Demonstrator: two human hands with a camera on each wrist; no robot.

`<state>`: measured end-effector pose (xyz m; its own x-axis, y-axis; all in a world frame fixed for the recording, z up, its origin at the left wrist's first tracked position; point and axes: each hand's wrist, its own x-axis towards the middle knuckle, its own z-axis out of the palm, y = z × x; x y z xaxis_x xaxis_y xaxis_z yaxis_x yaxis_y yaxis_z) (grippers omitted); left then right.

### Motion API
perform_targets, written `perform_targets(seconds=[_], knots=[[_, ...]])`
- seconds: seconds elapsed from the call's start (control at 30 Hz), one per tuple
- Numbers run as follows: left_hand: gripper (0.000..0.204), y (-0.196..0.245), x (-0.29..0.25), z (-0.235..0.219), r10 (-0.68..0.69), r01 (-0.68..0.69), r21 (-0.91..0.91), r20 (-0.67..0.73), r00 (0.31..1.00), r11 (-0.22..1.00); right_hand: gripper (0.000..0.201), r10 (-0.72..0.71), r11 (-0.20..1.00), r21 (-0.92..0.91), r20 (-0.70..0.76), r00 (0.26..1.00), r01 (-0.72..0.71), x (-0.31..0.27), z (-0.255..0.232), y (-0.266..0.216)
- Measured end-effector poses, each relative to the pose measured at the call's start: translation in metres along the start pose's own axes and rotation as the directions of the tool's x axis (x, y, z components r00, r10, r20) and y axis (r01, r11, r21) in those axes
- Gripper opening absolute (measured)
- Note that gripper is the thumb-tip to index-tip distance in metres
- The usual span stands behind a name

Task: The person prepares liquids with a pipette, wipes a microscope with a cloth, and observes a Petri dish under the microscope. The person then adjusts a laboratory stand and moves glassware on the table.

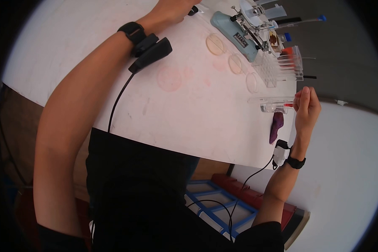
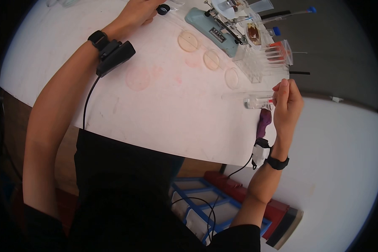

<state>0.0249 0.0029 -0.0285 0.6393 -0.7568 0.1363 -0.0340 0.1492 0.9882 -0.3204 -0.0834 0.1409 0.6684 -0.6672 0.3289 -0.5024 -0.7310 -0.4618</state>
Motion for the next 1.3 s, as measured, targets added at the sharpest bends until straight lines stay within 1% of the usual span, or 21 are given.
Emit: perform_targets(seconds=[0.07, 0.17, 0.23, 0.33, 0.47, 0.53, 0.6, 0.7, 0.77, 0.8, 0.83, 0.87, 0.9, 0.97, 1.0, 1.07, 1.1, 1.17, 1.2, 1.27, 1.3], knots=[[0.040, 0.000, 0.001, 0.000, -0.004, 0.004, 0.012, 0.009, 1.000, 1.000, 0.034, 0.069, 0.996, 0.051, 0.044, 0.997, -0.071, -0.001, 0.007, 0.005], [0.040, -0.003, 0.003, 0.002, 0.035, -0.035, 0.022, 0.002, 0.999, 0.999, 0.030, 0.077, 0.994, 0.074, 0.033, 0.996, -0.080, -0.004, 0.009, 0.007], [0.039, -0.008, 0.005, 0.003, 0.103, -0.103, 0.013, -0.019, 0.994, 0.995, 0.028, 0.084, 0.994, 0.066, 0.023, 0.996, -0.086, -0.005, 0.013, 0.010], [0.039, -0.004, 0.003, 0.002, 0.030, -0.030, 0.009, 0.000, 1.000, 1.000, 0.023, 0.112, 0.992, 0.056, 0.032, 0.993, -0.113, -0.007, 0.018, 0.009], [0.039, -0.004, 0.004, 0.003, 0.061, -0.061, -0.005, 0.001, 0.998, 0.998, 0.015, 0.148, 0.983, 0.099, 0.059, 0.987, -0.153, -0.012, 0.023, 0.011], [0.039, 0.000, 0.001, 0.002, -0.001, 0.001, 0.019, 0.003, 1.000, 1.000, 0.014, 0.154, 0.982, 0.103, 0.044, 0.987, -0.158, -0.013, 0.025, 0.010], [0.039, 0.000, 0.002, 0.003, 0.010, -0.010, 0.022, -0.002, 1.000, 1.000, 0.012, 0.164, 0.980, 0.107, 0.028, 0.986, -0.166, -0.014, 0.027, 0.009], [0.039, -0.002, 0.003, 0.004, 0.047, -0.047, 0.027, -0.012, 0.999, 0.999, 0.011, 0.188, 0.963, 0.191, 0.015, 0.982, -0.188, -0.016, 0.030, 0.011], [0.039, -0.002, 0.003, 0.004, 0.074, -0.074, 0.031, -0.019, 0.997, 0.997, 0.016, 0.120, 0.950, 0.280, 0.078, 0.990, -0.137, -0.017, 0.032, 0.019], [0.039, -0.001, 0.003, 0.003, 0.040, -0.040, 0.019, -0.006, 0.999, 0.999, 0.016, 0.120, 0.950, 0.280, 0.078, 0.990, -0.137, -0.017, 0.035, 0.020], [0.039, 0.000, 0.002, 0.002, 0.005, -0.005, 0.009, 0.007, 1.000, 1.000, 0.021, 0.090, 0.927, 0.360, 0.070, 0.993, -0.109, -0.018, 0.040, 0.019], [0.039, 0.000, 0.002, 0.002, 0.004, -0.004, 0.010, 0.007, 1.000, 1.000, 0.026, 0.061, 0.896, 0.437, 0.059, 0.996, -0.081, -0.018, 0.044, 0.019], [0.039, 0.000, 0.002, 0.002, 0.004, -0.004, 0.004, 0.005, 1.000, 1.000, 0.026, 0.061, 0.896, 0.437, 0.059, 0.996, -0.081, -0.018, 0.049, 0.019], [0.039, 0.000, 0.001, 0.002, 0.003, -0.003, 0.001, 0.004, 1.000, 1.000, 0.033, 0.046, 0.735, 0.673, 0.077, 0.996, -0.086, -0.017, 0.055, 0.021], [0.039, 0.001, 0.000, 0.001, 0.000, 0.000, 0.003, 0.008, 1.000, 1.000, 0.033, 0.047, 0.734, 0.674, 0.077, 0.996, -0.087, -0.016, 0.054, 0.023], [0.039, 0.003, -0.001, 0.001, -0.006, 0.006, 0.006, 0.014, 1.000, 1.000, 0.037, -0.029, 0.532, 0.843, 0.115, 0.993, -0.082, -0.014, 0.049, 0.027], [0.039, 0.004, -0.002, 0.001, -0.009, 0.009, 0.012, 0.007, 1.000, 1.000, 0.037, -0.027, 0.532, 0.843, 0.115, 0.993, -0.083, -0.013, 0.047, 0.026], [0.039, 0.006, -0.003, 0.001, -0.012, 0.012, 0.018, 0.003, 1.000, 1.000, 0.047, 0.036, 0.249, 0.955, 0.159, 0.987, -0.163, -0.010, 0.041, 0.023], [0.039, 0.006, -0.004, 0.000, -0.006, 0.006, 0.000, 0.010, 1.000, 1.000, 0.047, 0.038, 0.250, 0.954, 0.159, 0.987, -0.163, -0.008, 0.038, 0.019], [0.039, 0.006, -0.005, -0.001, 0.000, 0.000, -0.019, 0.022, 1.000, 1.000, 0.046, 0.063, 0.142, 0.969, 0.194, 0.979, -0.201, -0.004, 0.032, 0.013], [0.039, 0.007, -0.005, -0.001, -0.026, 0.027, -0.034, 0.021, 0.999, 0.999, 0.046, 0.068, 0.144, 0.970, 0.190, 0.979, -0.198, -0.003, 0.030, 0.015]])
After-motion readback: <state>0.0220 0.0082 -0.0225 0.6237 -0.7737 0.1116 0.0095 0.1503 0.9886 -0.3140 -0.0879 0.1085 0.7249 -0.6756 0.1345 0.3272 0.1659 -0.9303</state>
